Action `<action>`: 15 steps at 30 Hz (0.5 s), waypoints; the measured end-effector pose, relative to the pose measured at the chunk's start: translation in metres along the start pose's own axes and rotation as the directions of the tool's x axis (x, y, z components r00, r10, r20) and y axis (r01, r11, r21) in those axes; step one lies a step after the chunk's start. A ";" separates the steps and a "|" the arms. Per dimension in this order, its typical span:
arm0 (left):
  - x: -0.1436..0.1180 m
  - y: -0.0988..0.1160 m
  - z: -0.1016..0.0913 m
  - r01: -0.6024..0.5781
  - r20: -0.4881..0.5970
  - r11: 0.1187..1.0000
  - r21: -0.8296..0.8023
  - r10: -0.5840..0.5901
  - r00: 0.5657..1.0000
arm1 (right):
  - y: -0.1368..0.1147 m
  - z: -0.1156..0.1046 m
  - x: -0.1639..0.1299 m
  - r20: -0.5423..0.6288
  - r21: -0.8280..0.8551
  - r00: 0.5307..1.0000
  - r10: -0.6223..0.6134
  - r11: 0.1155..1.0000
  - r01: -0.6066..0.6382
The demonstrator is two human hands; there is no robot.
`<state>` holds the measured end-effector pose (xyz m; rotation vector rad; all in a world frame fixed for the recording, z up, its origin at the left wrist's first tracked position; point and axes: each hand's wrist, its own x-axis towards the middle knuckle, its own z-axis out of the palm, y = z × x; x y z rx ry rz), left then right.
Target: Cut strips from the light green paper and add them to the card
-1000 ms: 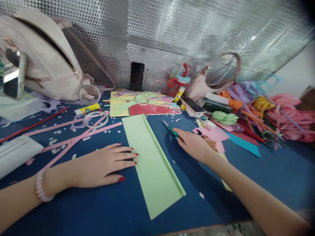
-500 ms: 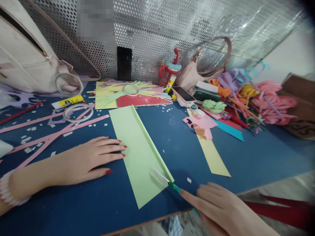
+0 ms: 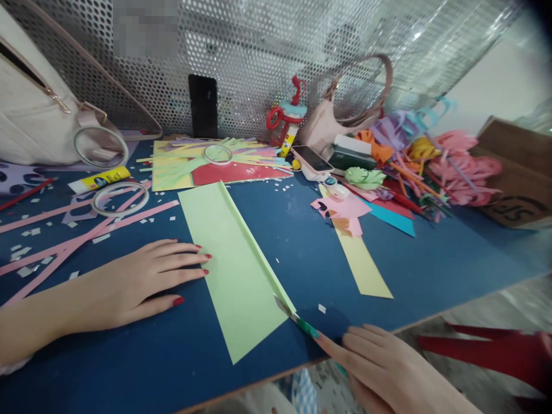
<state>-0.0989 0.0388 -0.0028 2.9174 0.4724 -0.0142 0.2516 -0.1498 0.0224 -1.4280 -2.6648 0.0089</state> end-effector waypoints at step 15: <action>0.002 0.001 -0.003 0.011 0.008 1.000 0.018 -0.011 1.000 | 0.002 -0.001 -0.006 0.052 -0.002 0.999 0.010 1.000 -0.010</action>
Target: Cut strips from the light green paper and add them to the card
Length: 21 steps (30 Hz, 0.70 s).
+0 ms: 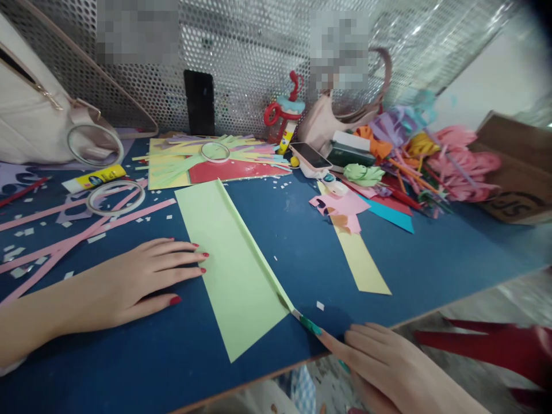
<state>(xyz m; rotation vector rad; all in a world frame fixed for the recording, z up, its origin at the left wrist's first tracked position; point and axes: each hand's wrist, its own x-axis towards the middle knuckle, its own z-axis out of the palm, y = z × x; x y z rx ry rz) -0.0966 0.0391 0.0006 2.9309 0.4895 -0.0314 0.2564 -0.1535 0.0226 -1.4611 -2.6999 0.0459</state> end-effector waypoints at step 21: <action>0.001 -0.001 0.002 0.008 0.025 1.000 -0.020 -0.007 1.000 | 0.003 -0.004 -0.002 -0.016 0.052 0.999 0.047 0.998 -0.046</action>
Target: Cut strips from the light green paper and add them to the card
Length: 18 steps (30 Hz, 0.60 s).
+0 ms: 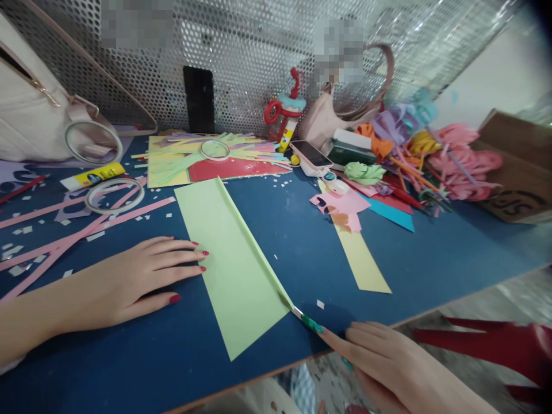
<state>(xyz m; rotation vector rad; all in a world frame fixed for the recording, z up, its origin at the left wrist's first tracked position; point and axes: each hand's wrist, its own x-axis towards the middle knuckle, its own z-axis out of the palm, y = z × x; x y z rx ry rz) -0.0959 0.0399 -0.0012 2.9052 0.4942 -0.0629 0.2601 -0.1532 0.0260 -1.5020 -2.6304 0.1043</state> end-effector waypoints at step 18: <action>-0.001 -0.004 0.006 -0.014 -0.063 0.995 -0.100 0.008 0.998 | 0.006 -0.004 -0.003 -0.029 0.018 1.000 0.004 1.000 -0.003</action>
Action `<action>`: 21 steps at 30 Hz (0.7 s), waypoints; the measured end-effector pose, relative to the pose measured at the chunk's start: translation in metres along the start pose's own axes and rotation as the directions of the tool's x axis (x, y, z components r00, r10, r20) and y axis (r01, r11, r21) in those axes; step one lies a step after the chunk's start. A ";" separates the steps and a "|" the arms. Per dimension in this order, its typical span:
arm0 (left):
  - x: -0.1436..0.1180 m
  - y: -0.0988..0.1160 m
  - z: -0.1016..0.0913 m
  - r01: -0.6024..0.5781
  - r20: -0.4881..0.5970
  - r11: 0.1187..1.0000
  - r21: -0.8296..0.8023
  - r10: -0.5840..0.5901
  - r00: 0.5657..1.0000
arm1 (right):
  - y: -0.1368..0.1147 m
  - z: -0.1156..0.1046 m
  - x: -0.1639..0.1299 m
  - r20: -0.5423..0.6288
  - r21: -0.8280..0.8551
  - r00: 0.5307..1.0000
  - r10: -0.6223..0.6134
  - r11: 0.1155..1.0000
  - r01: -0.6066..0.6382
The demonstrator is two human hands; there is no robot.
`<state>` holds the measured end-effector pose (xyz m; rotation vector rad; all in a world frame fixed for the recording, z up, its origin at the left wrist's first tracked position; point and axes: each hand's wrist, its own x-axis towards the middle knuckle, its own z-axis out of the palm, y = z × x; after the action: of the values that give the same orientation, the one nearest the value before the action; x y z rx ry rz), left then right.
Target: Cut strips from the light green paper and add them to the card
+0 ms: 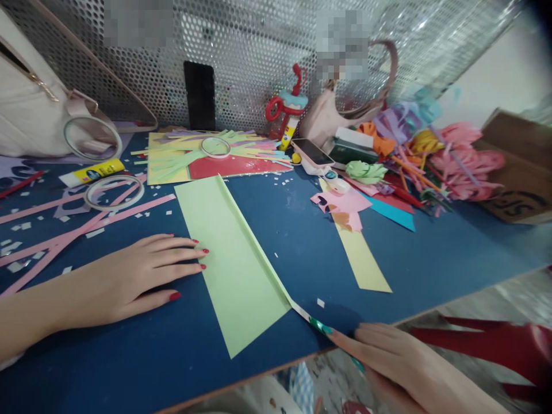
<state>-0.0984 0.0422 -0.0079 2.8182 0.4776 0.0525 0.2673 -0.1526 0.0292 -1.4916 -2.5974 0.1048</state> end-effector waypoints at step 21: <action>0.000 0.001 0.000 -0.033 -0.012 0.994 0.102 0.034 0.999 | -0.002 -0.003 0.011 0.032 -0.007 0.999 -0.033 0.999 0.033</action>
<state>-0.0982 0.0416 -0.0075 2.9279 0.4483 0.0560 0.2607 -0.1439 0.0333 -1.4602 -2.6492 0.1161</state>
